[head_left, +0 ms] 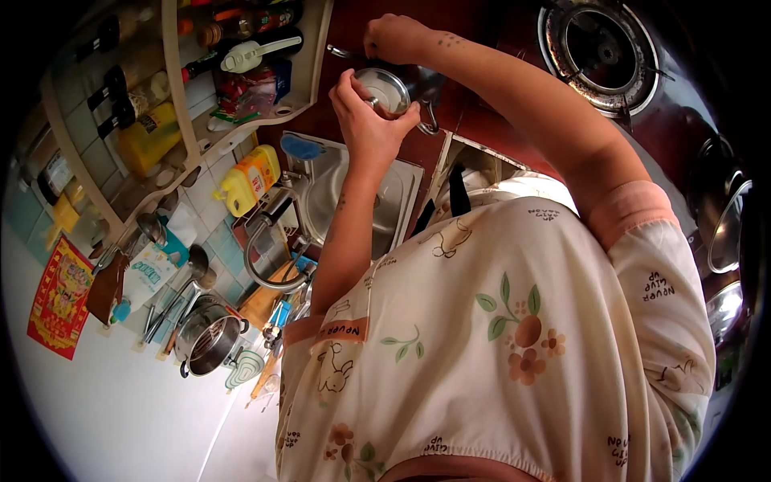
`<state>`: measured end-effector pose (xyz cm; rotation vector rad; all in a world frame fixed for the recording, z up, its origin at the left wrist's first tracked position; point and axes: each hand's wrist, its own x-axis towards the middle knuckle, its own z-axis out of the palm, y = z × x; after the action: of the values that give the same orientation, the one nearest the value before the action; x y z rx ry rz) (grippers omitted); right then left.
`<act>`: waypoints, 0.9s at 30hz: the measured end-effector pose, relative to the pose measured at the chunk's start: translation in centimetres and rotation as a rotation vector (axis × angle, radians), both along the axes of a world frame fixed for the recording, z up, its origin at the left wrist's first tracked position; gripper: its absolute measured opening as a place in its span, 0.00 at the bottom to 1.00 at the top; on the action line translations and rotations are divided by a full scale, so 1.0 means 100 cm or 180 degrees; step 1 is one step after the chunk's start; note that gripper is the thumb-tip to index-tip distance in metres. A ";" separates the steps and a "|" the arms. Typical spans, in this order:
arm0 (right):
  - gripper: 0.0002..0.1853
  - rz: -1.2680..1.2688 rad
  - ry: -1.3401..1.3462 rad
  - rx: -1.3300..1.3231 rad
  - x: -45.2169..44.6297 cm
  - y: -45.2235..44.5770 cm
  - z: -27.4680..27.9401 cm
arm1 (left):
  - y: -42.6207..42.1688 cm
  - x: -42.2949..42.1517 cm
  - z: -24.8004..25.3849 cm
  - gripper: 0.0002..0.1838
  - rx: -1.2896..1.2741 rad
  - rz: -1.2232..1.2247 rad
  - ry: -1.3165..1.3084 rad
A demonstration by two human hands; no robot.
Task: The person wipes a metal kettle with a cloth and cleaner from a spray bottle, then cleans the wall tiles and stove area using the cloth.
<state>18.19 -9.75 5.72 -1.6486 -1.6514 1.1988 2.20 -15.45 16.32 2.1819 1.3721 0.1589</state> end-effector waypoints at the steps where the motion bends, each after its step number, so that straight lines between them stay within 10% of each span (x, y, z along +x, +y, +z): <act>1: 0.11 -0.0048 -0.0038 -0.0121 -0.001 -0.002 0.003 | -0.001 -0.001 -0.001 0.54 0.0038 -0.0033 0.0016; 11: 0.13 -0.0828 -0.0522 -0.0868 0.015 -0.032 -0.057 | -0.003 0.000 -0.006 0.53 -0.0004 0.0130 -0.0046; 17: 0.10 -0.0910 0.0490 0.0871 -0.009 -0.034 -0.040 | -0.003 0.002 -0.001 0.53 0.0049 0.0049 0.0029; 25: 0.11 -0.0088 -0.0182 0.0866 0.004 -0.021 -0.028 | -0.003 0.005 0.001 0.53 -0.0002 0.0061 0.0030; 27: 0.12 -0.0022 0.0503 -0.0313 0.021 -0.018 -0.009 | -0.002 0.008 0.004 0.53 -0.0077 0.0125 -0.0003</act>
<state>20.27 -11.51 4.80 -1.5717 -1.5105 1.3891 2.98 -15.66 16.77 2.1358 1.4100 0.1571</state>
